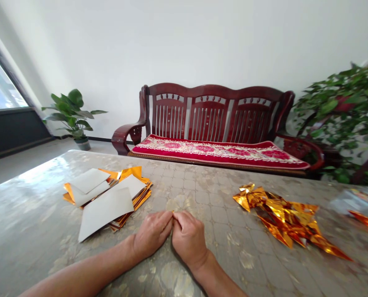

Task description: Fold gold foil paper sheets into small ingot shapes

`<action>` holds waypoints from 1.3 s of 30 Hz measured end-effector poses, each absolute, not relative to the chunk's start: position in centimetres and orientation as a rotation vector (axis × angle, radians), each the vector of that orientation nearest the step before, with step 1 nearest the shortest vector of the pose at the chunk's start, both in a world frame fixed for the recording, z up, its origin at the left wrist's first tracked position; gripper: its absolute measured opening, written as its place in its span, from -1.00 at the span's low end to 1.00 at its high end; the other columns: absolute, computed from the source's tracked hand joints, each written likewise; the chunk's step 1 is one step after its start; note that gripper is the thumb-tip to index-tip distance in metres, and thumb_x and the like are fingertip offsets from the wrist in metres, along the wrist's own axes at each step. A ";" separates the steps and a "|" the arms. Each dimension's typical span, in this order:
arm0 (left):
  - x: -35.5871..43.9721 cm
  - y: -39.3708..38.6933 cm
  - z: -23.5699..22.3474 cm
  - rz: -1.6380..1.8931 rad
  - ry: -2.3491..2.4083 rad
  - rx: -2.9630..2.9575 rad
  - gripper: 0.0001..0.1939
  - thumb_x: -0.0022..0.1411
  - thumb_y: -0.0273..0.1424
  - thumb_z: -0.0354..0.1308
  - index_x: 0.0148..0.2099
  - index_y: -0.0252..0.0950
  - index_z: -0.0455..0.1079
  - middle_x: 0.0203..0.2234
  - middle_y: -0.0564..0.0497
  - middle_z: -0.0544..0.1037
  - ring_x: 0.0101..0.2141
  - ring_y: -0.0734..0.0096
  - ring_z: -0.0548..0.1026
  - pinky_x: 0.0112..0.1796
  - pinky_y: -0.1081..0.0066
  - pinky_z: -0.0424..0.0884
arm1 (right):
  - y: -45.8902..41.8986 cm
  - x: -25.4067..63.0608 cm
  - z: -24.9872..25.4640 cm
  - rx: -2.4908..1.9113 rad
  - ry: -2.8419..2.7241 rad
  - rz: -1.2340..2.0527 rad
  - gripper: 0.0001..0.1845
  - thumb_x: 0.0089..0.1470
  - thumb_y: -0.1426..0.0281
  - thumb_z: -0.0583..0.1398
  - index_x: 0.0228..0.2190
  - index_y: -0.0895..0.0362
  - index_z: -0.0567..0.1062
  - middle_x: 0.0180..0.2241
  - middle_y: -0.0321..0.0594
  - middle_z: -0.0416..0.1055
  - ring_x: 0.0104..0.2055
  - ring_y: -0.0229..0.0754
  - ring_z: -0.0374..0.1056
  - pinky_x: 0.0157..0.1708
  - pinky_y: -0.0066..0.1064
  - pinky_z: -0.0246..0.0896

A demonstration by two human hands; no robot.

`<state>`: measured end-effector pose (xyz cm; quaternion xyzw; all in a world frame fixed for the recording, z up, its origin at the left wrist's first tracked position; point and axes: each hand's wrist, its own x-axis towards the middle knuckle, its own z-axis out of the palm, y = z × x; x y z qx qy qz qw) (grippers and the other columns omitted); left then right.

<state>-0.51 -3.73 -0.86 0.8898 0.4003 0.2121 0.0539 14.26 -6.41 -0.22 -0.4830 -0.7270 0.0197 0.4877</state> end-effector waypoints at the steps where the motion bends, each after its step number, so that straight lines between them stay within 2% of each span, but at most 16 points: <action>1: -0.5 -3.7 -0.8 0.653 1.222 2.694 -0.81 0.36 -0.48 -0.08 -0.32 -0.25 0.27 -0.45 0.01 0.53 -0.41 0.42 0.49 -0.38 0.49 0.30 | -6.4 14.3 -0.2 -1.168 -1.762 0.056 -0.73 0.10 0.54 0.08 -0.39 0.07 0.57 -0.47 -0.22 0.54 -0.43 -0.19 0.47 -0.39 -0.43 0.36; 8: -0.8 -3.0 -0.5 0.749 1.304 2.448 -0.78 0.41 -0.43 -0.11 -0.25 -0.23 0.34 -0.41 0.05 0.54 -0.38 0.41 0.50 -0.36 0.50 0.29 | -5.4 14.9 -0.6 -1.251 -1.756 0.191 -0.74 0.12 0.50 0.12 -0.27 0.05 0.59 -0.32 -0.22 0.60 -0.29 -0.15 0.52 -0.24 -0.38 0.41; 14: -1.2 -2.8 -0.9 0.805 1.269 2.384 -0.77 0.41 -0.40 -0.09 -0.23 -0.22 0.39 -0.40 0.06 0.55 -0.36 0.41 0.51 -0.33 0.51 0.29 | -5.2 15.0 -1.1 -1.290 -1.760 0.252 -0.69 0.11 0.50 0.12 -0.18 0.04 0.60 -0.26 -0.21 0.60 -0.23 -0.14 0.52 -0.20 -0.36 0.41; 25: -0.9 -2.9 -0.7 0.779 1.245 2.496 -0.75 0.42 -0.43 -0.11 -0.31 -0.25 0.31 -0.45 0.05 0.50 -0.42 0.44 0.46 -0.37 0.50 0.24 | -5.2 14.9 -1.3 -1.237 -1.809 0.144 -0.68 0.17 0.50 0.08 -0.16 0.11 0.60 -0.38 -0.17 0.53 -0.33 -0.17 0.47 -0.31 -0.40 0.37; 30: -0.9 -2.8 -0.7 0.686 1.172 2.582 -0.74 0.43 -0.42 -0.11 -0.33 -0.25 0.29 -0.47 0.06 0.49 -0.43 0.45 0.44 -0.39 0.50 0.21 | -5.5 15.0 -1.3 -1.255 -1.803 0.166 -0.70 0.14 0.52 0.10 -0.23 0.11 0.62 -0.40 -0.18 0.54 -0.34 -0.18 0.48 -0.34 -0.42 0.37; 37: -1.9 -1.7 -0.7 0.756 1.275 2.506 -0.74 0.42 -0.33 -0.05 -0.27 -0.23 0.42 -0.42 0.06 0.50 -0.38 0.43 0.46 -0.37 0.49 0.21 | -4.6 15.9 -1.4 -1.340 -1.742 0.274 -0.71 0.11 0.47 0.13 -0.19 0.06 0.60 -0.23 -0.21 0.60 -0.20 -0.15 0.51 -0.14 -0.36 0.38; 39: -2.2 -1.3 -0.8 0.806 1.280 2.453 -0.74 0.42 -0.33 -0.03 -0.25 -0.22 0.46 -0.39 0.05 0.49 -0.34 0.42 0.46 -0.34 0.49 0.24 | -4.4 16.2 -1.6 -1.391 -1.710 0.290 -0.68 0.09 0.46 0.14 -0.13 0.07 0.57 -0.23 -0.22 0.60 -0.20 -0.15 0.52 -0.15 -0.36 0.38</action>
